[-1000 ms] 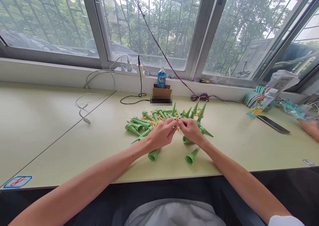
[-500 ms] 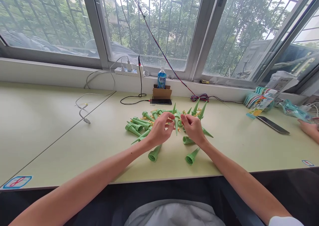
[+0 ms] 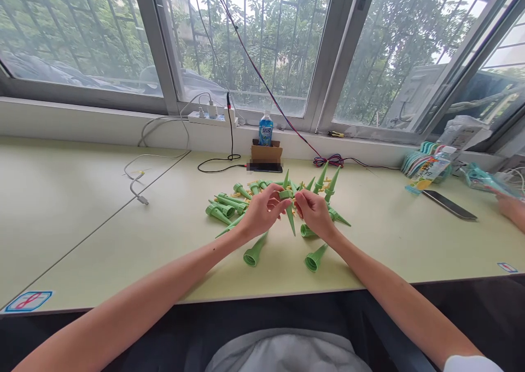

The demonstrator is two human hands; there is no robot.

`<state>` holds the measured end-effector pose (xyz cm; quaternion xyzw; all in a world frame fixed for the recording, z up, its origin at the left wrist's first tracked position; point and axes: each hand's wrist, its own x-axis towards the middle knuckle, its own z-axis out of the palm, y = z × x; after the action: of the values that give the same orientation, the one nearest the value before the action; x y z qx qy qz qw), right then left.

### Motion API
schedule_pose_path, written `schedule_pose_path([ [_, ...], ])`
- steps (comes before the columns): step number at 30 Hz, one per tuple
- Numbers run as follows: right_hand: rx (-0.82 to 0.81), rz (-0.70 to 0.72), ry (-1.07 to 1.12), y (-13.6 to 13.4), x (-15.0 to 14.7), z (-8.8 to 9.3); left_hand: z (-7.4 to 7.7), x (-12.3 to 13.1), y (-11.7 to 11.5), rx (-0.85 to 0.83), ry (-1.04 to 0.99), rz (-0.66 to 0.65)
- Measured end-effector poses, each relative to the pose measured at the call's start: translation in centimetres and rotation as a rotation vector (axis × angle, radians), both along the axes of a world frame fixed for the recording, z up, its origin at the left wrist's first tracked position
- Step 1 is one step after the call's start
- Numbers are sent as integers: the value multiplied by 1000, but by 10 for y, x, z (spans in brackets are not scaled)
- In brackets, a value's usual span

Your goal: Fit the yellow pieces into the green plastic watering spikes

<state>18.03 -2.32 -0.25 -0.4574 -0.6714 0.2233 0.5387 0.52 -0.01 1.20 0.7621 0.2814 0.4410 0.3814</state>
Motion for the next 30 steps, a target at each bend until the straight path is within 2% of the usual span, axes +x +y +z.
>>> schedule_pose_path([
  [3,-31,8,2,1,-1,-1,-2,-1,0,168,77,73],
  [7,-62,12,14,-1,-2,1,-3,-2,0,371,130,94],
  [11,-56,-1,17,-2,-2,1,-3,-2,1,425,143,102],
  [15,-1,-58,17,-1,-2,1,-4,1,1,301,114,134],
  [18,31,-90,31,-2,-1,2,-4,3,2,130,60,131],
  [21,44,-107,44,-2,0,1,0,3,1,-110,-12,2],
  [25,37,-55,19,-2,1,0,9,1,-3,-353,-87,-150],
  [30,45,-12,22,-2,0,0,12,-1,-4,-533,-120,-262],
])
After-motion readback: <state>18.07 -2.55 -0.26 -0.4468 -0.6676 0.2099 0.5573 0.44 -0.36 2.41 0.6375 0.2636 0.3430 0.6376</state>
